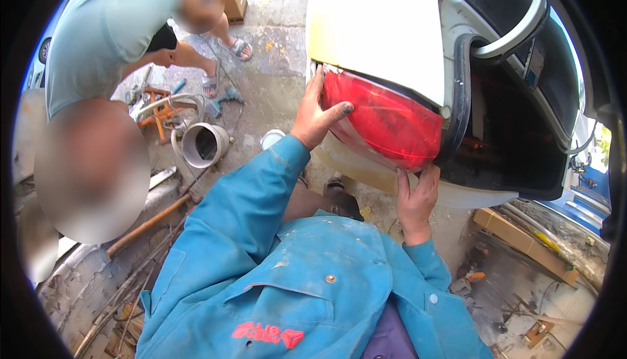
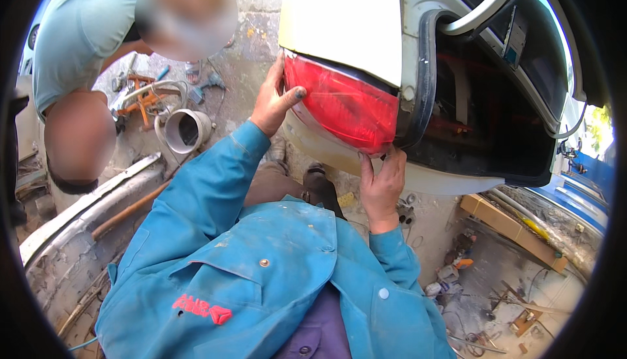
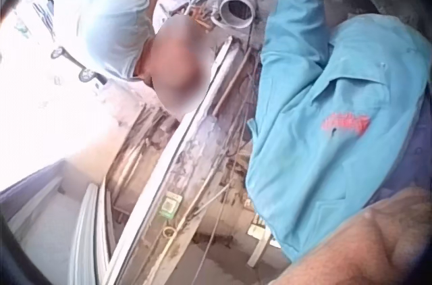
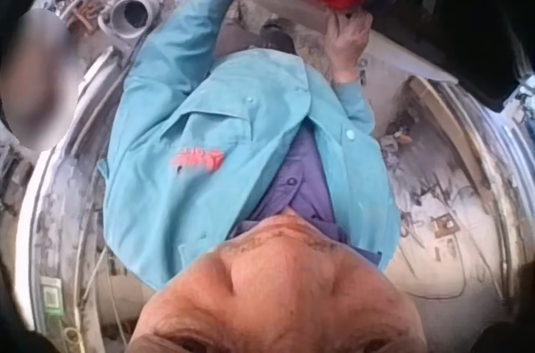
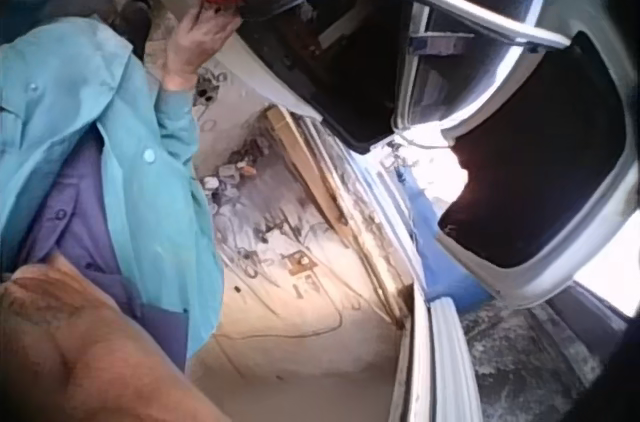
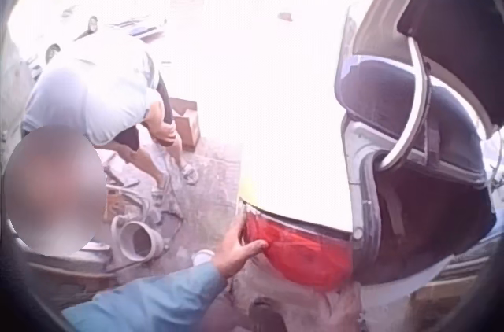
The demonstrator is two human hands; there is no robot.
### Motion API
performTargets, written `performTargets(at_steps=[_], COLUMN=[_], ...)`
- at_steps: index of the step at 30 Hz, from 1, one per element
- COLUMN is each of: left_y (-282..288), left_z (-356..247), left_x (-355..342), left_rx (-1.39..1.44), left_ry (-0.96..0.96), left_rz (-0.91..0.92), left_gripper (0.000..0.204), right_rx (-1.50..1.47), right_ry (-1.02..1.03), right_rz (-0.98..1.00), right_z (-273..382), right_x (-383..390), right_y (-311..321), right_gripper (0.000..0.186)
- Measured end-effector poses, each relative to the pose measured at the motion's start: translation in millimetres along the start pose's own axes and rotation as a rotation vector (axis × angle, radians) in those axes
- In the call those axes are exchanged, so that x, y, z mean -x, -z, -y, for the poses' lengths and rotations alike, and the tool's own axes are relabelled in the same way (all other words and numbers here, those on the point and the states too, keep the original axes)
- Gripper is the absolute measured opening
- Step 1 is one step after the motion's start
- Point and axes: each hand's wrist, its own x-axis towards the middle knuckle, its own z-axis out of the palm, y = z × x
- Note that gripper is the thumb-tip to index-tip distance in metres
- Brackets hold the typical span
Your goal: The person repeatedly positions and presses a red taillight assembly into the rear of a white car, aligning it with the body and checking fit. The person removes and repositions the taillight multiple times while another person stands nearby.
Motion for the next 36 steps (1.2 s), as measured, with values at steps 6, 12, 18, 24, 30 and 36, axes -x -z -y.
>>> performTargets(at_steps=[6, 12, 18, 24, 30, 36], left_y=[-3.5, -19.2, -30.9, -45.5, -59.4, -67.0], left_z=[19.7, 26.8, 23.6, 8.0, 1.3, -5.4], left_x=[6.3, 14.2, 14.1, 18.9, 17.7, 20.7], left_rx=[-0.03, 0.052, 0.016, 0.117, 0.2, 0.254], left_ry=[-0.039, -0.063, -0.127, -0.16, -0.158, 0.004], left_rz=[-0.083, -0.185, -0.251, -0.262, -0.242, -0.407], left_gripper=[0.134, 0.142, 0.125, 0.103, 0.097, 0.082], right_rx=[-0.04, 0.029, -0.025, -0.138, -0.18, -0.243], right_ry=[0.026, 0.234, 0.284, 0.239, 0.255, 0.253], right_rz=[-0.001, 0.005, -0.039, -0.066, -0.119, -0.132], right_z=[-18.9, -34.1, -45.0, -41.0, -41.8, -39.9], right_x=[6.8, 3.2, -1.5, 2.4, -1.2, -7.9], right_y=[-9.5, -10.5, -13.3, -7.5, -3.4, 3.6], right_gripper=[0.06, 0.067, 0.063, 0.062, 0.068, 0.071])
